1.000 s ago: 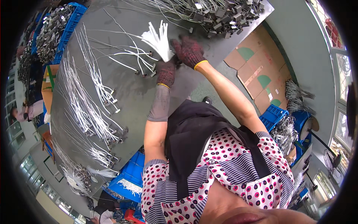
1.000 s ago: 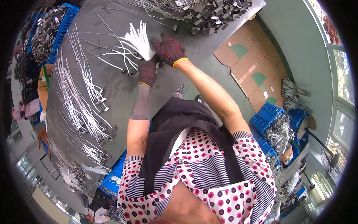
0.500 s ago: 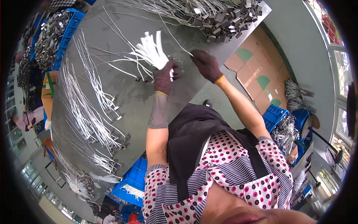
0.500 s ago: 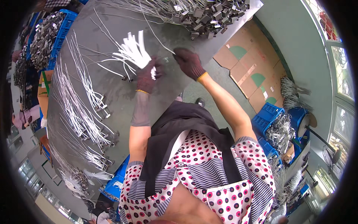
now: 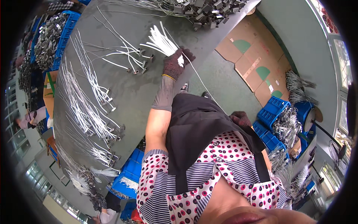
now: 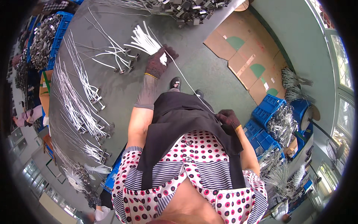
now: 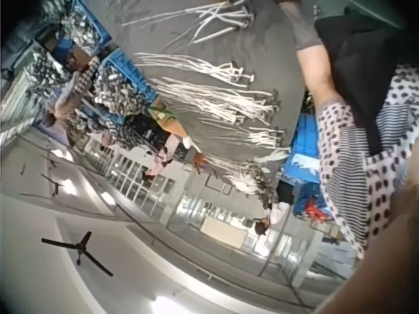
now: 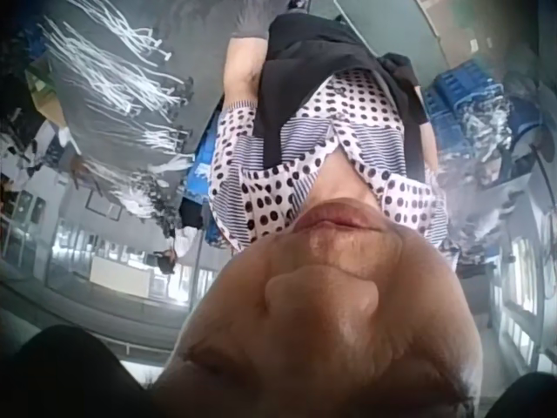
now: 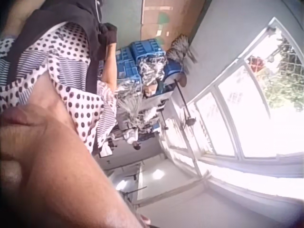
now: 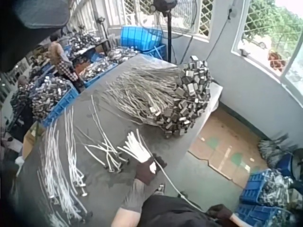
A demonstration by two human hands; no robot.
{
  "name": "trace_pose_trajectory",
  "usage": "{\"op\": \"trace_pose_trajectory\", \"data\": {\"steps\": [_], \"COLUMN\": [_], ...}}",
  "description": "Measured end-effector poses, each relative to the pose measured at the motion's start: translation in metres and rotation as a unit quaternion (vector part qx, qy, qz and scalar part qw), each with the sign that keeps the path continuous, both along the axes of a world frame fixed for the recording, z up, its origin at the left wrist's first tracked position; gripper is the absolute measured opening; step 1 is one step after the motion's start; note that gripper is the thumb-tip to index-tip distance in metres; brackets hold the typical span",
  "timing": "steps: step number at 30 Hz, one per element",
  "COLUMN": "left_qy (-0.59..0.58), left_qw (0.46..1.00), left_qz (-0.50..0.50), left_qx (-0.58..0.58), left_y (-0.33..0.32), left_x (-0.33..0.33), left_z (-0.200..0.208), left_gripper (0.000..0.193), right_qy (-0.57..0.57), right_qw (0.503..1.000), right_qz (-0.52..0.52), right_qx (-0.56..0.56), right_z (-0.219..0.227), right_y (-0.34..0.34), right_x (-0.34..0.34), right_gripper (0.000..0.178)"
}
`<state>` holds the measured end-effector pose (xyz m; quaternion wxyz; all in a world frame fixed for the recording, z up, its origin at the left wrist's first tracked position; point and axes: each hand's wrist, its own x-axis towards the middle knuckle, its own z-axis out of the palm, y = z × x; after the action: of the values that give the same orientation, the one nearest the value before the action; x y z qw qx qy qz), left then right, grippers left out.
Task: Assembling wiring harnesses by attaching bundles of white wires to cable components.
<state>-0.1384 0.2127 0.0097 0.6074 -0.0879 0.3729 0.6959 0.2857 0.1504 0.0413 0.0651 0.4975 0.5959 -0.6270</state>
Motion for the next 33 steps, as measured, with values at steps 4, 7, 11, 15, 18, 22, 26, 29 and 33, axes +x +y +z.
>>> {"op": "trace_pose_trajectory", "data": {"steps": [4, 7, 11, 15, 18, 22, 26, 29, 33], "left_qy": [0.075, 0.158, 0.161, 0.160, 0.194, 0.104, 0.096, 0.186, 0.266], "left_qw": [0.994, 0.986, 0.979, 0.977, 0.974, 0.986, 0.990, 0.982, 0.963], "left_qz": [0.019, 0.041, 0.115, 0.141, 0.116, 0.123, 0.049, 0.027, -0.039], "left_qx": [0.079, 0.035, 0.039, 0.003, 0.006, 0.032, 0.092, 0.013, 0.026], "left_y": [0.004, 0.007, 0.012, 0.010, 0.004, 0.003, -0.016, -0.024, -0.033], "left_x": [-0.020, -0.031, -0.030, -0.027, -0.029, -0.017, -0.004, 0.014, 0.022], "left_z": [-0.004, 0.024, 0.041, 0.055, 0.036, 0.023, 0.017, 0.019, 0.022], "left_gripper": [0.026, 0.028, 0.032, 0.031, 0.030, 0.023, 0.029, 0.033, 0.035], "right_qy": [0.031, -0.078, -0.074, -0.109, -0.106, -0.125, -0.066, 0.047, 0.102], "right_qw": [0.995, 0.993, 0.982, 0.976, 0.976, 0.982, 0.984, 0.990, 0.986], "right_qz": [0.030, -0.084, -0.153, -0.177, -0.191, -0.075, -0.152, -0.094, -0.095], "right_qx": [0.093, 0.035, 0.083, 0.063, 0.017, 0.122, 0.062, 0.095, 0.089], "right_z": [0.011, -0.021, -0.035, -0.026, 0.002, 0.010, -0.014, -0.013, 0.009], "right_y": [-0.014, -0.027, -0.039, -0.034, -0.016, 0.007, 0.036, 0.065, 0.104], "right_x": [0.026, 0.058, 0.083, 0.090, 0.074, 0.053, -0.004, -0.075, -0.187], "right_gripper": [0.026, 0.027, 0.027, 0.027, 0.026, 0.025, 0.027, 0.037, 0.064]}}
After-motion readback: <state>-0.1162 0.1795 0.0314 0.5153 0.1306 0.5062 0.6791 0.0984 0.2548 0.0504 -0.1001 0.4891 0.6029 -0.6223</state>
